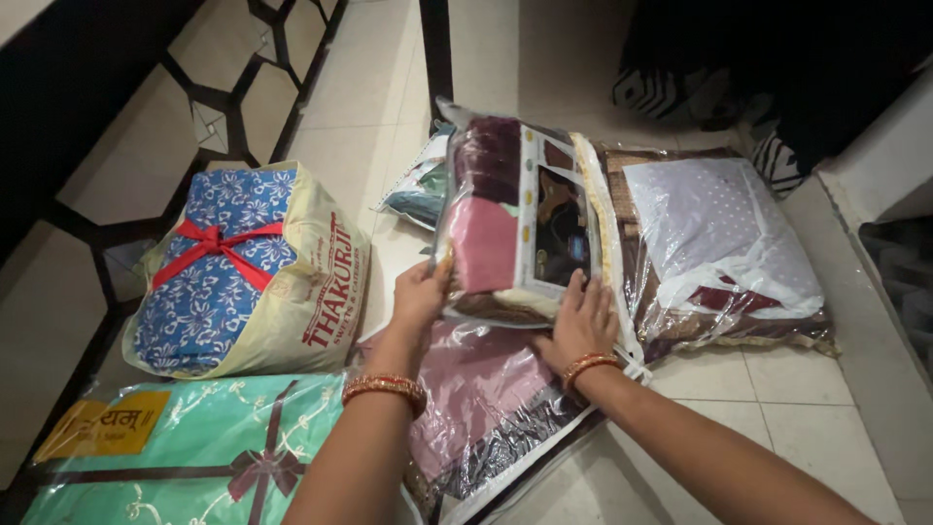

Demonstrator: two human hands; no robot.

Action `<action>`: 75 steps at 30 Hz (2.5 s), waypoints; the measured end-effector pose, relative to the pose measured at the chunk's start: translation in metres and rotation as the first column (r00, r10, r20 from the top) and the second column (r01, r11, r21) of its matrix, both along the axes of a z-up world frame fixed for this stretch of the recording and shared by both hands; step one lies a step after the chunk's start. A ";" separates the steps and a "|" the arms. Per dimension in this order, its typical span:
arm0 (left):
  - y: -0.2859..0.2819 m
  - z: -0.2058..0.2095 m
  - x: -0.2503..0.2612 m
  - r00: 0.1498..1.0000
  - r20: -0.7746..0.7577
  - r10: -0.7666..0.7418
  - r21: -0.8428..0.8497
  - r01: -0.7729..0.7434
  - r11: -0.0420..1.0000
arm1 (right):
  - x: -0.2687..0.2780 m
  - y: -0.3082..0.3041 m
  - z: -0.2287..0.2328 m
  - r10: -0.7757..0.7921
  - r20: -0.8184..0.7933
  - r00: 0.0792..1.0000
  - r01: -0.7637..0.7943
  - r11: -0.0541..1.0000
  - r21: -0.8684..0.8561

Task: The person sorts through packaged clothing items on the floor, removing pieces of fabric from plastic sleeves and grouping them together.

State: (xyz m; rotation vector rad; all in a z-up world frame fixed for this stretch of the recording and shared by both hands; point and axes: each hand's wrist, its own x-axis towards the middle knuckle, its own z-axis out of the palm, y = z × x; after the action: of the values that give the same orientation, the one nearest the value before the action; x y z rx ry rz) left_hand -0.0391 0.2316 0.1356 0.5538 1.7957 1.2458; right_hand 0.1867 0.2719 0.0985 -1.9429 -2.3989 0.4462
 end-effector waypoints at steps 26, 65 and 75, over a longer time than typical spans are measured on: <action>-0.002 0.046 -0.002 0.786 -0.602 -0.141 -0.056 0.134 0.989 | 0.101 0.080 0.086 0.483 0.176 0.858 -0.514 0.793 0.328; -0.013 -0.016 0.033 0.391 -0.312 -0.866 -0.488 0.716 0.499 | 0.145 0.031 0.118 0.825 0.323 0.464 -0.882 0.398 0.252; -0.027 -0.012 0.059 0.355 -0.357 -0.864 -0.576 0.644 0.503 | 0.076 -0.014 0.084 0.956 0.163 0.243 -0.969 0.233 0.078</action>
State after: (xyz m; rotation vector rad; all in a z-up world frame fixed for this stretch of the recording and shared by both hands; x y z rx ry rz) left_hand 0.0203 0.2050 0.1232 1.5335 1.7790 0.0169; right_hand 0.2629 0.2577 0.1825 -0.0686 -3.2581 0.1019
